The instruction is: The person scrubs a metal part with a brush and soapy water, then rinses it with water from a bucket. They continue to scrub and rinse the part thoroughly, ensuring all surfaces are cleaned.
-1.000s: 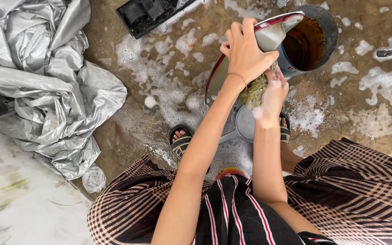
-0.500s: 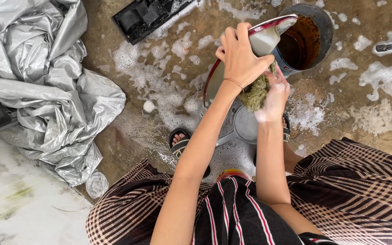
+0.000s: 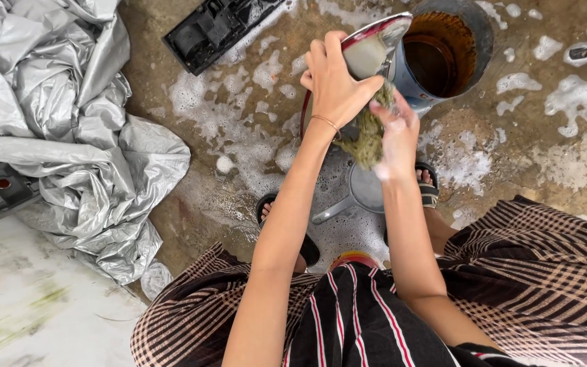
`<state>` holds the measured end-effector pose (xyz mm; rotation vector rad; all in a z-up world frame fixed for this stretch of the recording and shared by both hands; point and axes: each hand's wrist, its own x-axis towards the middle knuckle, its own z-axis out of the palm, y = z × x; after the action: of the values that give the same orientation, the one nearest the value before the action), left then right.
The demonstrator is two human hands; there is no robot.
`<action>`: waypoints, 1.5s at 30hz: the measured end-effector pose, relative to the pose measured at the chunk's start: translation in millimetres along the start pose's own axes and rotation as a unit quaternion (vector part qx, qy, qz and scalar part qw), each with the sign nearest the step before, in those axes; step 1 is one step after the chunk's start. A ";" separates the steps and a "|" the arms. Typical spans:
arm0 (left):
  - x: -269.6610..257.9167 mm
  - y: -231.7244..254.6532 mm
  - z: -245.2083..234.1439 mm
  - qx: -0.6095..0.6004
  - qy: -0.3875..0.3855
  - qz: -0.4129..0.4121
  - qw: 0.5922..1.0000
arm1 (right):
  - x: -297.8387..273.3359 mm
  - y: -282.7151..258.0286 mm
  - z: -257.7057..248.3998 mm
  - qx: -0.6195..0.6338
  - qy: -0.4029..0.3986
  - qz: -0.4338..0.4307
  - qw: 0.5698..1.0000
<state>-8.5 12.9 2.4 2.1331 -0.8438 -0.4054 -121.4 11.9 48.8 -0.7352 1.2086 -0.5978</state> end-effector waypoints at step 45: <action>29.6 -10.5 -39.9 0.034 -0.098 0.027 0.994 | 7.5 78.2 0.1 -0.105 -0.224 -0.180 0.952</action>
<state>38.9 19.7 19.5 2.1519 -1.0361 -0.5721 -117.4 55.7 -16.3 -1.2160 0.7233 -0.5641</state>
